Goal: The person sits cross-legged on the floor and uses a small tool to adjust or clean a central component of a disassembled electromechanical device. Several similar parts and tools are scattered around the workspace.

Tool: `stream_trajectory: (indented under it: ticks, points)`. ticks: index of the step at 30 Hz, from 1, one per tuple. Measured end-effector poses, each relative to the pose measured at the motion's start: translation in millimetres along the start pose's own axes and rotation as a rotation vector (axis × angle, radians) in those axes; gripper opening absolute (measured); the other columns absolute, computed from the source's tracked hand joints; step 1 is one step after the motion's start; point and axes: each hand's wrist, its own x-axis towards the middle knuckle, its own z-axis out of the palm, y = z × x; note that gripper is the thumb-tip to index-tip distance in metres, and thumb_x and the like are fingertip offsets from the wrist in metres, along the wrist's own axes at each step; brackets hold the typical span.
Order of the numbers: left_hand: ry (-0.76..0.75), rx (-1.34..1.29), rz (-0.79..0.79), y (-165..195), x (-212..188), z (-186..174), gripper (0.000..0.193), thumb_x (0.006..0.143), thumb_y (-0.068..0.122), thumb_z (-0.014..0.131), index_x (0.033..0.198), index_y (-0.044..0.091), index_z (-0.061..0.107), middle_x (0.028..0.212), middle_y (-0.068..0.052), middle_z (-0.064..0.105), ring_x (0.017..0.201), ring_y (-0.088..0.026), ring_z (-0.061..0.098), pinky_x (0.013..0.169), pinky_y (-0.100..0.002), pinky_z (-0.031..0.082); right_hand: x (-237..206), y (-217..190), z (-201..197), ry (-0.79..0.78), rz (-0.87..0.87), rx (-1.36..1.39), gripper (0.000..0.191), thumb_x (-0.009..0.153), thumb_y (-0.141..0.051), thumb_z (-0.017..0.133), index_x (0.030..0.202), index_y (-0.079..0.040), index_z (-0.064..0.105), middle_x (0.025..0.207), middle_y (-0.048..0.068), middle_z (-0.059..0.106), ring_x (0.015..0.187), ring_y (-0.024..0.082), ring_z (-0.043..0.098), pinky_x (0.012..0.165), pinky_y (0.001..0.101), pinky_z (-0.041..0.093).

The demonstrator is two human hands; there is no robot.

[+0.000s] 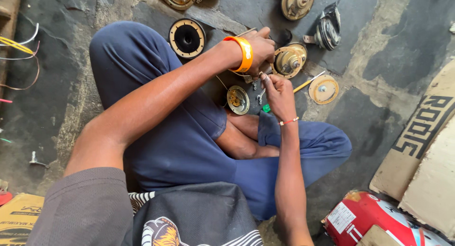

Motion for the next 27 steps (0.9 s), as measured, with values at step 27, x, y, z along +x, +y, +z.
stream_trajectory:
  ticks: [27]
  points:
    - [0.022, -0.073, -0.255, 19, 16, 20, 0.047, 0.078, 0.033, 0.085, 0.113, 0.005, 0.073, 0.125, -0.018, 0.067, 0.124, -0.037, 0.057, 0.103, -0.046, 0.046, 2, 11, -3, 0.083, -0.088, 0.053, 0.034, 0.109, -0.022, 0.056, 0.081, -0.004, 0.066, 0.068, -0.012, 0.049, 0.06, 0.0, 0.036, 0.051, 0.0253, 0.027]
